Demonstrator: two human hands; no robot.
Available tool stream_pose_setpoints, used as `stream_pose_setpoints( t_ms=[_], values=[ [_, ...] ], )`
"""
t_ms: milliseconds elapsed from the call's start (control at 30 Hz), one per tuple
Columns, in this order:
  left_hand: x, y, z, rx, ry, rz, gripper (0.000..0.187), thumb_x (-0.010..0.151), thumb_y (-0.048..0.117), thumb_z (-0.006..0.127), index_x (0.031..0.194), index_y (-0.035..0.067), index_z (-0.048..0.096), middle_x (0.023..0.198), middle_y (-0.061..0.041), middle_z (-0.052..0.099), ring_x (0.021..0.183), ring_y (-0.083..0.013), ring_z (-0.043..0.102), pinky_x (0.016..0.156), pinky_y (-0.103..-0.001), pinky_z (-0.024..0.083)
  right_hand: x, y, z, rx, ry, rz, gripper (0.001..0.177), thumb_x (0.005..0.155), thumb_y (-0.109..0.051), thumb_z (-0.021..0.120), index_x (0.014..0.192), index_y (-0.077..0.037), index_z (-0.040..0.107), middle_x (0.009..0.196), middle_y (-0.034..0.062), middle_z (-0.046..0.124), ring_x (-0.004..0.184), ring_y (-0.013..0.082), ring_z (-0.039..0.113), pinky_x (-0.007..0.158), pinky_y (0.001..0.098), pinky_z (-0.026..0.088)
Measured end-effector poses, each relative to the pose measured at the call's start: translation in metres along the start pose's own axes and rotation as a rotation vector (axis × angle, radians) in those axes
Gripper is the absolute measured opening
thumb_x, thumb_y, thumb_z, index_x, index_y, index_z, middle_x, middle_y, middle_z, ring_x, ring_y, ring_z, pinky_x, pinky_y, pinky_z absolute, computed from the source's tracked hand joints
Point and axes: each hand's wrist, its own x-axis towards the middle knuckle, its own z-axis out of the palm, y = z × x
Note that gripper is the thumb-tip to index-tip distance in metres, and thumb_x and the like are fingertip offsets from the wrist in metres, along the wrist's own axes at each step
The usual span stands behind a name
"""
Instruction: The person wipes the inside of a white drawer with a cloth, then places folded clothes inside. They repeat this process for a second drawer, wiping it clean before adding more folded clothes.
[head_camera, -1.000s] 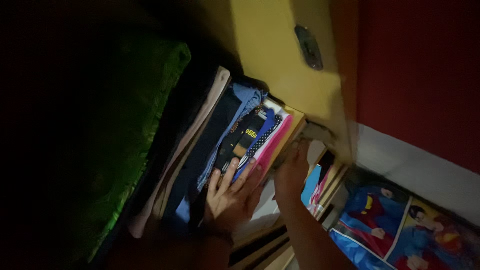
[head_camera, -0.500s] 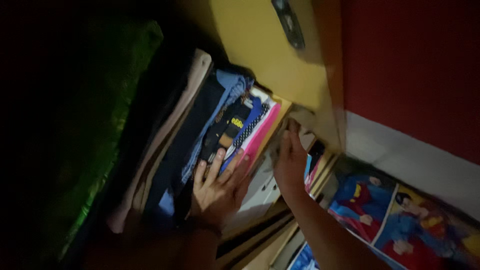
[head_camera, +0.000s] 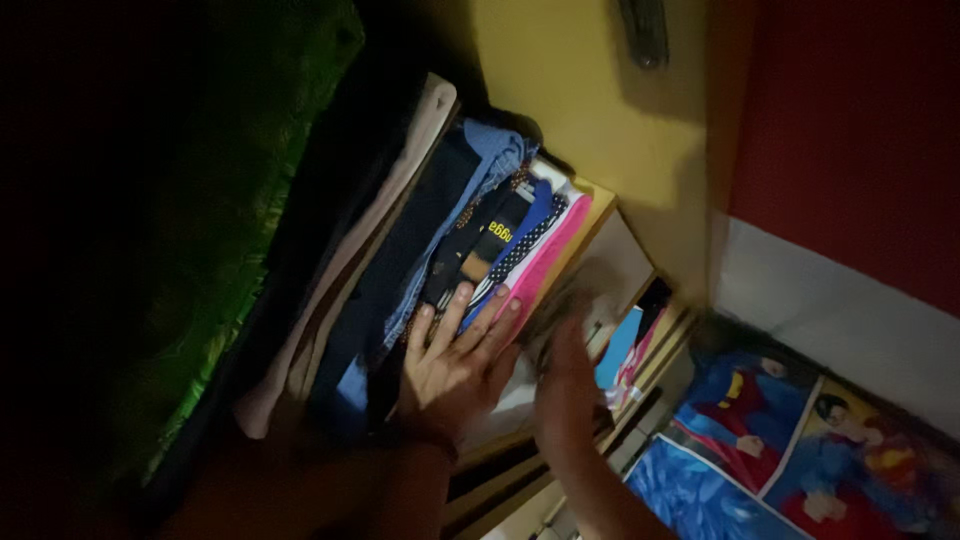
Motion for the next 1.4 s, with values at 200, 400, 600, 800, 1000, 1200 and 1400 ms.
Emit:
stream_pose_setpoints(
  t_ms=[200,400,600,800,1000,1200,1400],
  values=[
    [0.0,-0.004,0.005,0.032,0.046,0.025,0.049,0.097,0.04,0.065,0.145,0.031,0.062,0.153,0.01,0.055,0.146,-0.0225,0.044,0.119,-0.051,0.029,0.009,0.054,0.036,-0.025,0.068,0.177,0.046,0.105,-0.026,0.037,0.141,0.0,0.05,0.109,0.0273,0.066,0.101,0.0418,0.064,0.083,0.0458,0.051],
    [0.003,-0.001,-0.001,0.014,0.013,-0.002,0.045,0.097,0.041,0.065,0.141,0.029,0.065,0.154,0.01,0.053,0.147,-0.0216,0.04,0.119,-0.051,0.028,-0.086,0.043,0.008,-0.316,-0.256,0.032,0.042,0.103,-0.021,0.04,0.134,0.0,0.058,0.115,0.0272,0.069,0.107,0.0455,0.066,0.084,0.046,0.053],
    [-0.002,-0.002,0.006,0.121,0.022,0.059,0.044,0.097,0.042,0.065,0.139,0.029,0.068,0.152,0.01,0.056,0.145,-0.0227,0.043,0.116,-0.05,0.029,-0.036,0.047,0.024,0.351,-0.002,0.32,0.045,0.111,-0.028,0.043,0.14,0.004,0.055,0.143,0.0226,0.06,0.126,0.0312,0.057,0.103,0.039,0.043],
    [0.004,0.006,0.0,0.072,0.031,-0.036,0.042,0.097,0.042,0.066,0.138,0.033,0.068,0.148,0.011,0.059,0.143,-0.0198,0.048,0.119,-0.049,0.029,-0.047,0.13,0.054,0.303,0.115,0.332,0.04,0.108,-0.022,0.045,0.133,0.006,0.059,0.123,0.0232,0.069,0.106,0.0308,0.064,0.091,0.0356,0.052],
    [0.004,0.006,-0.003,0.07,-0.006,-0.025,0.044,0.095,0.042,0.066,0.138,0.032,0.069,0.148,0.01,0.061,0.142,-0.0215,0.048,0.118,-0.05,0.028,-0.084,0.041,0.008,-0.247,-0.29,-0.001,0.04,0.105,-0.013,0.04,0.142,-0.002,0.053,0.124,0.0189,0.067,0.111,0.0297,0.065,0.089,0.0337,0.053],
    [0.002,0.006,-0.004,0.076,0.002,-0.008,0.044,0.098,0.042,0.067,0.14,0.031,0.068,0.148,0.009,0.061,0.144,-0.0219,0.047,0.119,-0.049,0.026,-0.073,0.024,0.043,0.204,0.011,0.231,0.031,0.108,-0.014,0.044,0.132,0.0,0.057,0.107,0.0228,0.066,0.099,0.0413,0.06,0.082,0.0423,0.052],
    [0.002,0.004,-0.002,0.055,-0.021,-0.026,0.046,0.098,0.043,0.065,0.142,0.031,0.067,0.15,0.009,0.06,0.146,-0.0221,0.045,0.121,-0.049,0.023,-0.111,0.148,-0.013,-0.602,-0.432,-0.072,0.04,0.075,-0.035,0.078,0.1,-0.006,0.068,0.092,0.0157,0.072,0.084,0.0334,0.067,0.073,0.0403,0.055]
  ],
)
